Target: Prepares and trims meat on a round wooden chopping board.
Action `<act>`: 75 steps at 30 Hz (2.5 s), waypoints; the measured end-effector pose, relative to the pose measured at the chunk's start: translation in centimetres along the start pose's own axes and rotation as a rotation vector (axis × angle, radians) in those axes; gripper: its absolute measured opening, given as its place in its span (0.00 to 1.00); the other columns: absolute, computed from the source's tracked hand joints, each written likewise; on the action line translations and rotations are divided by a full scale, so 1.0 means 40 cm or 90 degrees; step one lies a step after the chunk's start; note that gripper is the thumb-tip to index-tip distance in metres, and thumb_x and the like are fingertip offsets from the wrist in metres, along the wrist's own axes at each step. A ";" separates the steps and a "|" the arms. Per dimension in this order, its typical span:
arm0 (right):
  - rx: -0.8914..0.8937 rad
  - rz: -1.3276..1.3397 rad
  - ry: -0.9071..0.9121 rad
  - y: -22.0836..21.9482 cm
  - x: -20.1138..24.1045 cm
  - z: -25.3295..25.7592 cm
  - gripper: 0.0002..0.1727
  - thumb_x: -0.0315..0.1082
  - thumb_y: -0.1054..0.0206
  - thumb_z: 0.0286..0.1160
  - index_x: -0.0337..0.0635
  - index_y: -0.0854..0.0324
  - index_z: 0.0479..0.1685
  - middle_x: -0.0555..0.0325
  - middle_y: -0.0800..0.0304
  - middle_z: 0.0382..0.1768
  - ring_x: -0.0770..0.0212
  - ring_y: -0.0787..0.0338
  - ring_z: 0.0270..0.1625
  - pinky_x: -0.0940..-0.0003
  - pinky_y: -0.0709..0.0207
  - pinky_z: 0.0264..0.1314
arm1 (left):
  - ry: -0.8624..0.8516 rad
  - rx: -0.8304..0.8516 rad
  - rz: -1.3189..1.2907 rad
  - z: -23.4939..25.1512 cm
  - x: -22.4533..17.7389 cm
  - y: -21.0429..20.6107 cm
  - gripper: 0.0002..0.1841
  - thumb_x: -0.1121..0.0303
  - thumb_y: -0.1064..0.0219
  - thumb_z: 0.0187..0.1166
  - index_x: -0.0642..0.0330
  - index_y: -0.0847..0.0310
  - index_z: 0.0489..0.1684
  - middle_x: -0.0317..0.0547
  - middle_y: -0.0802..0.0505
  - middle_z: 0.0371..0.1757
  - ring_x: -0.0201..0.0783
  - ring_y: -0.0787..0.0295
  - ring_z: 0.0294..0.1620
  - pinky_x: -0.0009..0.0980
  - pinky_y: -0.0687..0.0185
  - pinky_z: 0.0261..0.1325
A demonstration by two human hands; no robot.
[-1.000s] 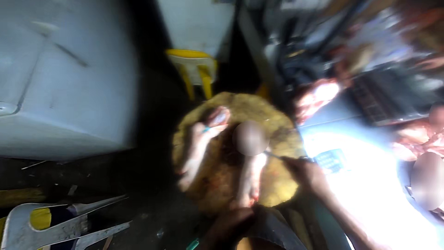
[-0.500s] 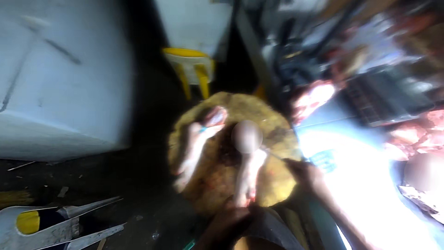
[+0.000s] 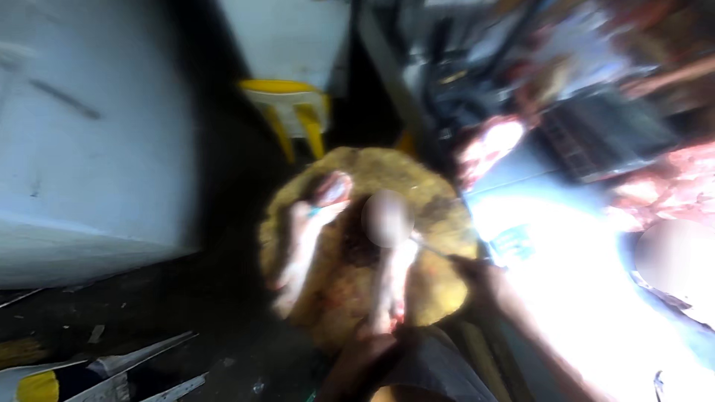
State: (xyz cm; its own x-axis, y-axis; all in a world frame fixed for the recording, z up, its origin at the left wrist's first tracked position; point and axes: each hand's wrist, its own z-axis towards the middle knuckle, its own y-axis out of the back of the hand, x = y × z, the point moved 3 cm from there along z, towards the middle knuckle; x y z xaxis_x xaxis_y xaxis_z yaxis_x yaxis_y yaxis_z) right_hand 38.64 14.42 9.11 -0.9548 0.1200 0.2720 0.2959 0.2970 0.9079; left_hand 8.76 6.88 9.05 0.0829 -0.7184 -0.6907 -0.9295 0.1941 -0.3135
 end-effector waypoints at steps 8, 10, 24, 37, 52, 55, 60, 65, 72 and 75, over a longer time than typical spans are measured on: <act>0.017 -0.006 -0.014 0.016 -0.005 -0.021 0.25 0.63 0.49 0.86 0.73 0.15 0.72 0.53 0.05 0.47 0.48 0.06 0.47 0.40 0.15 0.48 | 0.014 -0.039 0.044 0.001 -0.008 -0.005 0.13 0.75 0.28 0.66 0.59 0.18 0.48 0.34 0.09 0.32 0.25 0.11 0.34 0.25 0.12 0.41; 0.013 -0.023 -0.023 0.024 -0.009 -0.022 0.25 0.63 0.49 0.87 0.73 0.14 0.71 0.52 0.05 0.46 0.47 0.06 0.47 0.40 0.15 0.48 | 0.005 -0.037 0.061 0.008 -0.004 -0.005 0.13 0.74 0.28 0.66 0.59 0.18 0.48 0.33 0.09 0.33 0.24 0.11 0.34 0.25 0.13 0.42; 0.030 -0.017 -0.043 0.027 -0.035 -0.012 0.23 0.60 0.47 0.87 0.69 0.12 0.67 0.51 0.04 0.48 0.44 0.06 0.52 0.35 0.16 0.52 | 0.027 -0.033 0.053 0.004 -0.008 -0.004 0.14 0.74 0.27 0.67 0.59 0.19 0.50 0.34 0.09 0.34 0.25 0.11 0.35 0.25 0.13 0.42; -0.027 0.001 0.002 0.011 -0.011 -0.040 0.24 0.63 0.47 0.86 0.73 0.12 0.68 0.56 0.05 0.42 0.51 0.06 0.43 0.42 0.15 0.44 | -0.005 -0.014 0.039 0.007 -0.017 -0.002 0.12 0.74 0.28 0.69 0.57 0.18 0.48 0.31 0.09 0.33 0.24 0.11 0.35 0.24 0.13 0.43; 0.007 0.023 -0.047 -0.015 -0.028 -0.038 0.24 0.62 0.48 0.87 0.72 0.13 0.70 0.54 0.05 0.47 0.49 0.06 0.49 0.41 0.15 0.51 | 0.019 -0.042 0.067 0.013 -0.003 0.003 0.15 0.72 0.27 0.65 0.58 0.19 0.51 0.33 0.10 0.34 0.24 0.12 0.35 0.24 0.14 0.42; -0.008 0.059 -0.033 -0.042 -0.020 -0.044 0.25 0.62 0.48 0.87 0.70 0.13 0.70 0.54 0.05 0.45 0.49 0.07 0.47 0.41 0.15 0.49 | 0.012 -0.037 0.067 0.011 -0.005 0.006 0.15 0.73 0.27 0.66 0.59 0.19 0.50 0.33 0.09 0.34 0.24 0.12 0.35 0.24 0.13 0.42; -0.059 0.066 0.011 -0.030 -0.004 -0.070 0.24 0.61 0.46 0.86 0.69 0.12 0.70 0.53 0.06 0.43 0.51 0.07 0.42 0.44 0.15 0.43 | 0.013 -0.032 0.060 0.008 -0.008 0.006 0.13 0.74 0.28 0.67 0.58 0.18 0.48 0.33 0.09 0.33 0.24 0.12 0.34 0.24 0.13 0.41; -0.080 0.056 0.115 -0.047 0.055 -0.126 0.22 0.58 0.44 0.85 0.68 0.11 0.68 0.54 0.08 0.42 0.54 0.08 0.39 0.53 0.14 0.37 | 0.030 -0.034 0.024 0.004 -0.008 0.002 0.13 0.76 0.29 0.68 0.60 0.19 0.50 0.35 0.08 0.33 0.26 0.10 0.34 0.25 0.12 0.42; -0.092 0.079 0.069 -0.044 0.045 -0.106 0.24 0.60 0.44 0.85 0.67 0.11 0.68 0.52 0.07 0.44 0.53 0.08 0.40 0.50 0.14 0.39 | 0.044 -0.028 0.000 -0.003 -0.008 0.006 0.09 0.78 0.31 0.70 0.60 0.18 0.46 0.35 0.08 0.31 0.26 0.10 0.33 0.26 0.11 0.42; -0.087 0.077 0.094 -0.050 0.064 -0.117 0.23 0.59 0.44 0.86 0.68 0.12 0.69 0.53 0.08 0.42 0.53 0.08 0.40 0.52 0.14 0.38 | 0.042 -0.027 -0.020 -0.003 0.001 0.011 0.07 0.78 0.32 0.71 0.62 0.18 0.44 0.38 0.07 0.31 0.29 0.09 0.34 0.27 0.10 0.42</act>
State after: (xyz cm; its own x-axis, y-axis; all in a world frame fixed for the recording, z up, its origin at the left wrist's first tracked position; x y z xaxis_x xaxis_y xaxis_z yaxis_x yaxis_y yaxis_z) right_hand 35.46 9.72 9.48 -0.9093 0.0035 0.4161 0.4115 0.1561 0.8979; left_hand 8.30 6.87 8.98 0.0899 -0.7665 -0.6359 -0.9412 0.1435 -0.3060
